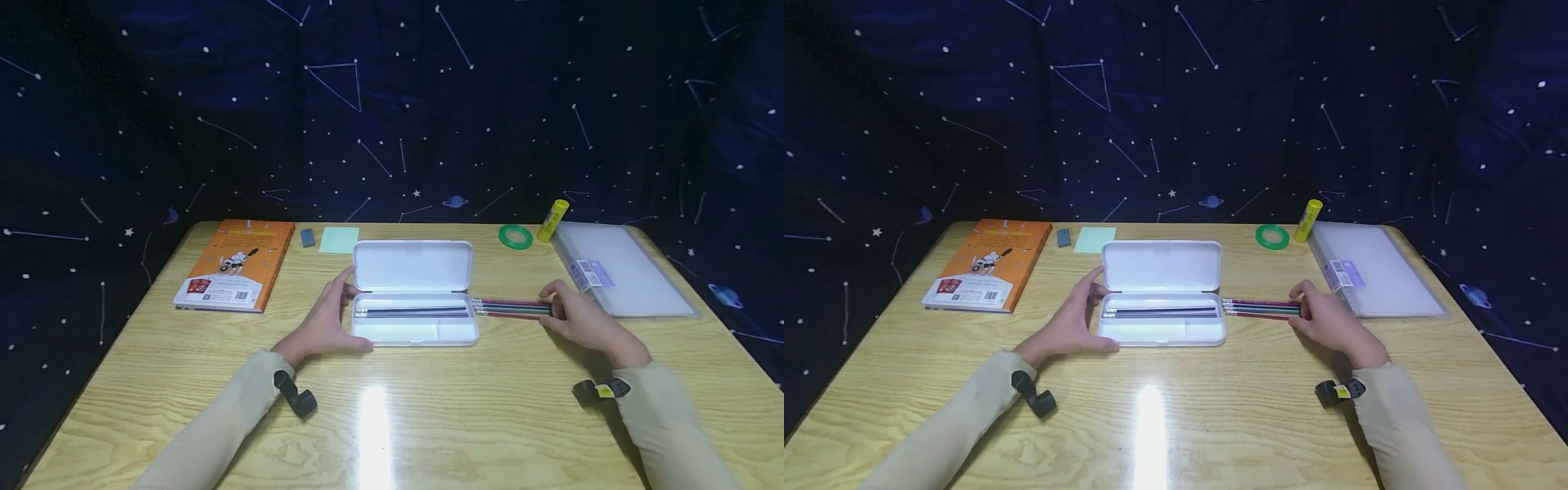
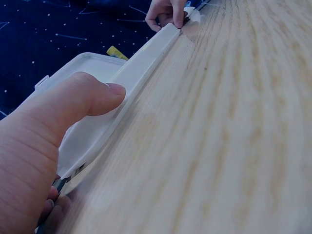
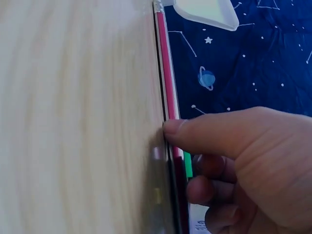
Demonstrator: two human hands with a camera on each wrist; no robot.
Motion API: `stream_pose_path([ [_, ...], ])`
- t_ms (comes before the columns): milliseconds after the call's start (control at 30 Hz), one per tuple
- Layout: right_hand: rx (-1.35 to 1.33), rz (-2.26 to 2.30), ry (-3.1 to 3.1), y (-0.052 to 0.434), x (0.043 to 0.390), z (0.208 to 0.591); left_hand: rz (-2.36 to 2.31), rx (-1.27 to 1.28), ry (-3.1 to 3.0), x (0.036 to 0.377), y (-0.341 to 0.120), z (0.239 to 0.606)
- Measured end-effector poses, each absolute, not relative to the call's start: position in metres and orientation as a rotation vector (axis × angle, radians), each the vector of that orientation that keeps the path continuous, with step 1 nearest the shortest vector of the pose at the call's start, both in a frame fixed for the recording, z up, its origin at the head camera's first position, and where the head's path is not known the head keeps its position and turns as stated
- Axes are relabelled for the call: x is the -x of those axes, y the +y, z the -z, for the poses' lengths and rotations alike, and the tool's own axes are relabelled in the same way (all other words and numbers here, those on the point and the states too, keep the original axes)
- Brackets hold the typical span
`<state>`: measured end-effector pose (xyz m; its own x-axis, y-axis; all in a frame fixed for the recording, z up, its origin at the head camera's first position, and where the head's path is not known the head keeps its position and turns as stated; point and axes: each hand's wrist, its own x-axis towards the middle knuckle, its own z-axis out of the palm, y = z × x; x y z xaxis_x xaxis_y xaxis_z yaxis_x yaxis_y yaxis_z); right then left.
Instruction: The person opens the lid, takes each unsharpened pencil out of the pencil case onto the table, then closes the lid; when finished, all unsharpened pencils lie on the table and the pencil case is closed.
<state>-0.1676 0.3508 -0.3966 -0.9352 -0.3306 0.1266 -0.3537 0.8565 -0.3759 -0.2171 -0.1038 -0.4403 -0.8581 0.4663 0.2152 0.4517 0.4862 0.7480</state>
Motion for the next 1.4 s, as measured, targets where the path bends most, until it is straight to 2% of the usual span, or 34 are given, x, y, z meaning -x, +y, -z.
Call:
stream_pose_path([
  [467, -0.548, -0.708, -3.03, 0.331, 0.181, 0.396, -1.367, -0.822, 2.688, 0.216, -0.106, 0.441],
  [700, -0.6, -0.859, -3.037, 0.291, 0.194, 0.39, -1.365, -0.829, 2.686, 0.215, -0.105, 0.442],
  [867, -0.735, -0.873, -3.057, 0.253, 0.201, 0.386, -1.362, -0.824, 2.689, 0.214, -0.104, 0.442],
  [1133, -0.941, -0.725, -3.054, 0.203, 0.212, 0.384, -1.368, -0.823, 2.683, 0.214, -0.103, 0.443],
  [1400, -0.907, -0.458, -3.055, 0.176, 0.221, 0.384, -1.36, -0.807, 2.692, 0.216, -0.105, 0.442],
])
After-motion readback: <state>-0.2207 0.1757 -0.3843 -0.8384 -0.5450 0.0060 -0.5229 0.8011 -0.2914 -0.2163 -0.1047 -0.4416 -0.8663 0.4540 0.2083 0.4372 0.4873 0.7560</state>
